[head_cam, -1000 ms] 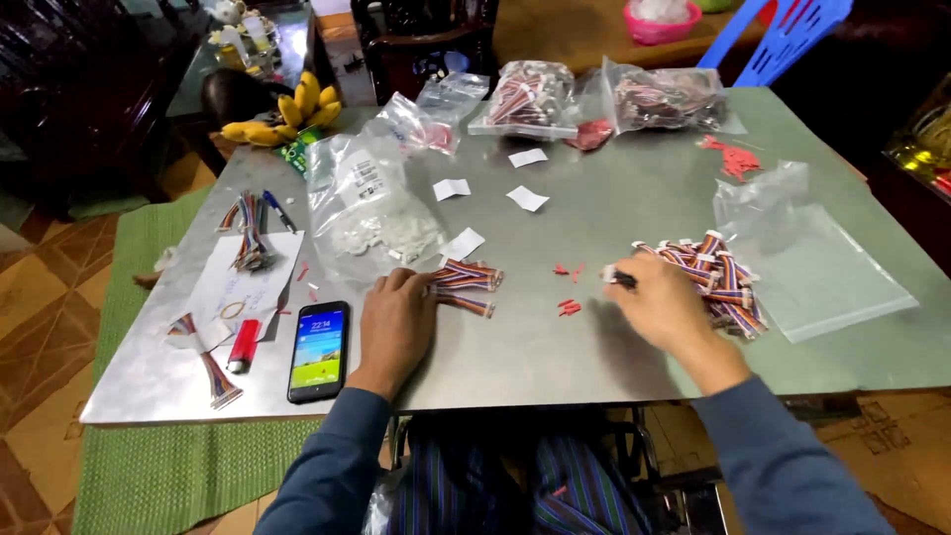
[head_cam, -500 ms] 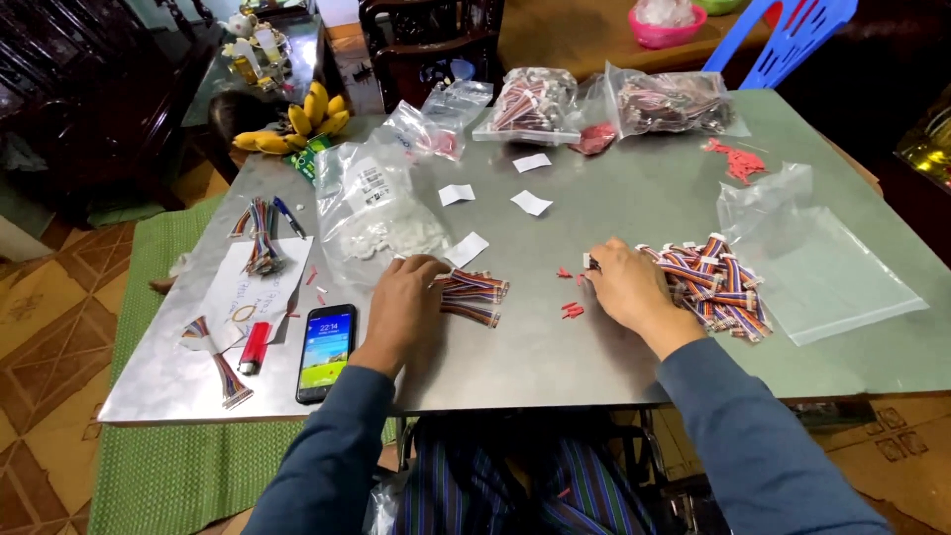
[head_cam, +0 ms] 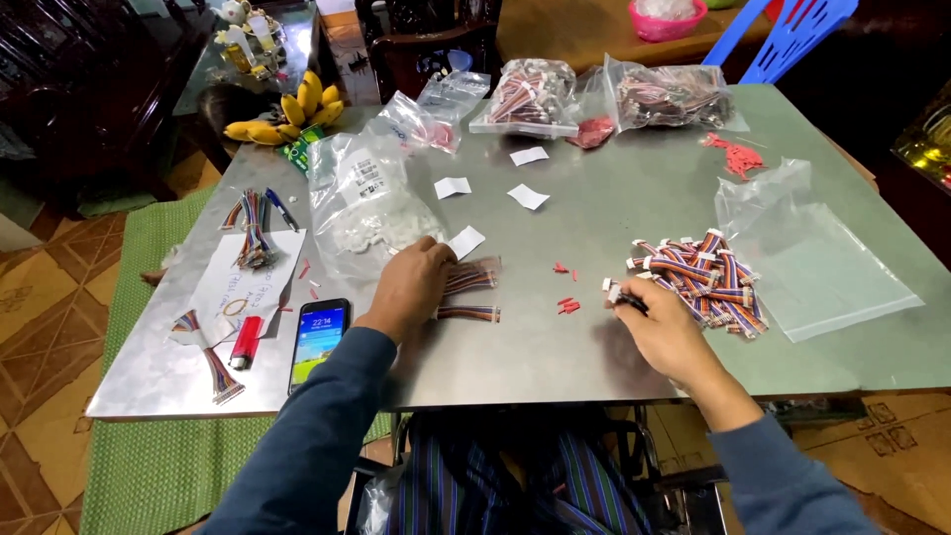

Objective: Assembling multi-colored wire bundles into white plastic connector housings and organizing them on a table.

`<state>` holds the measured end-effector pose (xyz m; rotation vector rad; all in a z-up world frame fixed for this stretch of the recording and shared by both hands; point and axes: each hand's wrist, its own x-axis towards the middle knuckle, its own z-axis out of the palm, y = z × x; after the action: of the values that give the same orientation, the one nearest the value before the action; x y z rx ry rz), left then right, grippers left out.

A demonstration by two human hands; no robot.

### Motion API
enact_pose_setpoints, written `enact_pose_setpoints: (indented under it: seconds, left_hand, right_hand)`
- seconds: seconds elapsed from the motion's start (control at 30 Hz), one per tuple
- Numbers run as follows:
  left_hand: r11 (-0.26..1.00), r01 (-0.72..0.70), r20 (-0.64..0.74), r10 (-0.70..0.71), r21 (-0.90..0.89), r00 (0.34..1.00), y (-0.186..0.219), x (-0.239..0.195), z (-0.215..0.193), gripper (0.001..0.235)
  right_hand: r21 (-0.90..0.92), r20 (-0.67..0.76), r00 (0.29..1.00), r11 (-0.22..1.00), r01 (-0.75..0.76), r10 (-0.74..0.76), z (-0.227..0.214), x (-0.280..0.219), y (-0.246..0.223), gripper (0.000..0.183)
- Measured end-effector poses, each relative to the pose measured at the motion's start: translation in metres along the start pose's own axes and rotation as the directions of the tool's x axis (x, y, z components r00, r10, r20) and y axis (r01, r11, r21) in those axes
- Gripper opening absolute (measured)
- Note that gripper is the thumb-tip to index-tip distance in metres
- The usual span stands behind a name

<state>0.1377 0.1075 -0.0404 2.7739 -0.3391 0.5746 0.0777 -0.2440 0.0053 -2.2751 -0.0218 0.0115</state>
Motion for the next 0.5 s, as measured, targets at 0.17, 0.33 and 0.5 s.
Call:
enact_pose_setpoints:
  seconds: [0.17,0.33,0.5]
  left_hand:
    - [0.89,0.302,0.062,-0.299,-0.341,0.952,0.023,-0.002,-0.035,0.017]
    - [0.643,0.523,0.245,-0.474,-0.559,0.846,0.032,-0.007,-0.037,0.023]
    - [0.953,0.113,-0.226,-0.18,-0.28,0.958,0.032,-0.011,-0.016,0.013]
  right_hand:
    - [0.247,-0.09,0.996,0.969,-0.005,0.028,-0.013,-0.021,-0.008,0.013]
    - [0.381,-0.12,0.993,0.924,0.032,0.015,-0.02,-0.033,-0.022,0.015]
    - [0.356,-0.154,0.979,0.917,0.178,-0.131,-0.014,-0.036,-0.014,0.014]
